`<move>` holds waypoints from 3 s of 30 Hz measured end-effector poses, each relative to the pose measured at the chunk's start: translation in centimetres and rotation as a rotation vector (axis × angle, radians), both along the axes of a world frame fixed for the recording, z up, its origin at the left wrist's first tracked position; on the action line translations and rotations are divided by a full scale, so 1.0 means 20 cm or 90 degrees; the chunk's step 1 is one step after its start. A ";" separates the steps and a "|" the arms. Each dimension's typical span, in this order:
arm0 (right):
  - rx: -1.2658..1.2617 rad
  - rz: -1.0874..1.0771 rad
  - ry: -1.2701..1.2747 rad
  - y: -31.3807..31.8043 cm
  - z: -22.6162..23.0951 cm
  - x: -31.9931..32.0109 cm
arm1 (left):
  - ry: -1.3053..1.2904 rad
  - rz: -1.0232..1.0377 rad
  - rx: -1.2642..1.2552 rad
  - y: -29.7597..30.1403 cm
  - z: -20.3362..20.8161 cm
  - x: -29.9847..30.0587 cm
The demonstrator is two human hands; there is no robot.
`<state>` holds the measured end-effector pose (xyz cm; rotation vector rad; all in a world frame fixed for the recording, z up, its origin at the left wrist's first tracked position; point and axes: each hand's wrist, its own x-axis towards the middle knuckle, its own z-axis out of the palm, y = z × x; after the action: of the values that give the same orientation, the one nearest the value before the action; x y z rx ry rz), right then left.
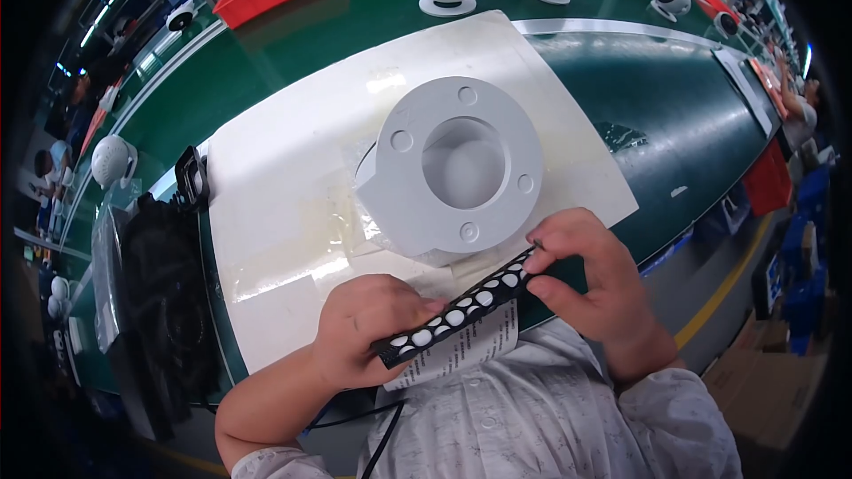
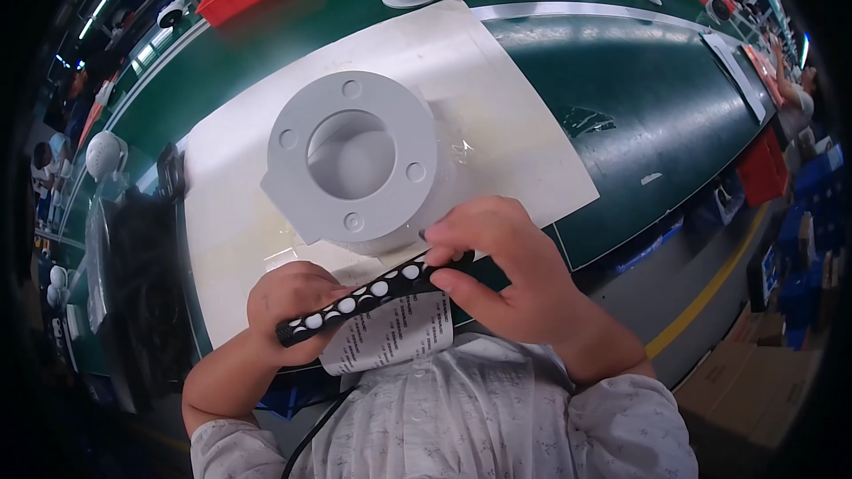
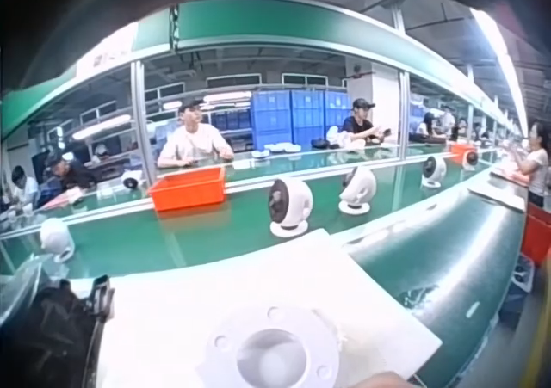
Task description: Applying small black adhesive pads to the bottom surface of white camera housing components on an industrial assembly line.
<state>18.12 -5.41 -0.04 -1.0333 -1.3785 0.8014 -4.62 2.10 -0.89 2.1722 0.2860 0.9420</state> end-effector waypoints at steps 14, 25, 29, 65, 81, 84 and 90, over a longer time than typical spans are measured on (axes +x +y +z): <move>0.343 0.125 -0.218 0.04 0.01 -0.06 | 0.022 0.019 0.011 -0.01 0.01 0.00; 0.285 0.068 -0.261 0.08 -0.01 -0.09 | -0.017 0.005 -0.033 0.01 -0.03 -0.03; 0.379 0.083 -0.206 0.08 -0.03 -0.11 | 0.004 0.008 -0.050 0.00 -0.01 -0.04; 0.127 0.130 -0.448 0.44 0.39 -0.16 | -0.046 0.083 0.101 0.03 -0.09 -0.06; 0.106 0.009 -0.350 0.24 0.20 -0.13 | -0.052 0.074 0.038 0.03 -0.08 -0.07; 0.082 0.014 -0.287 0.23 0.15 -0.17 | -0.048 0.080 0.021 0.02 -0.07 -0.07; 0.184 -0.115 -0.560 0.16 0.14 -0.14 | -0.059 0.081 0.002 0.02 -0.06 -0.04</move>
<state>15.40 -2.25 2.69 -1.3135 -2.0153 -0.0373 -5.47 2.47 -2.12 2.1261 0.3811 1.1123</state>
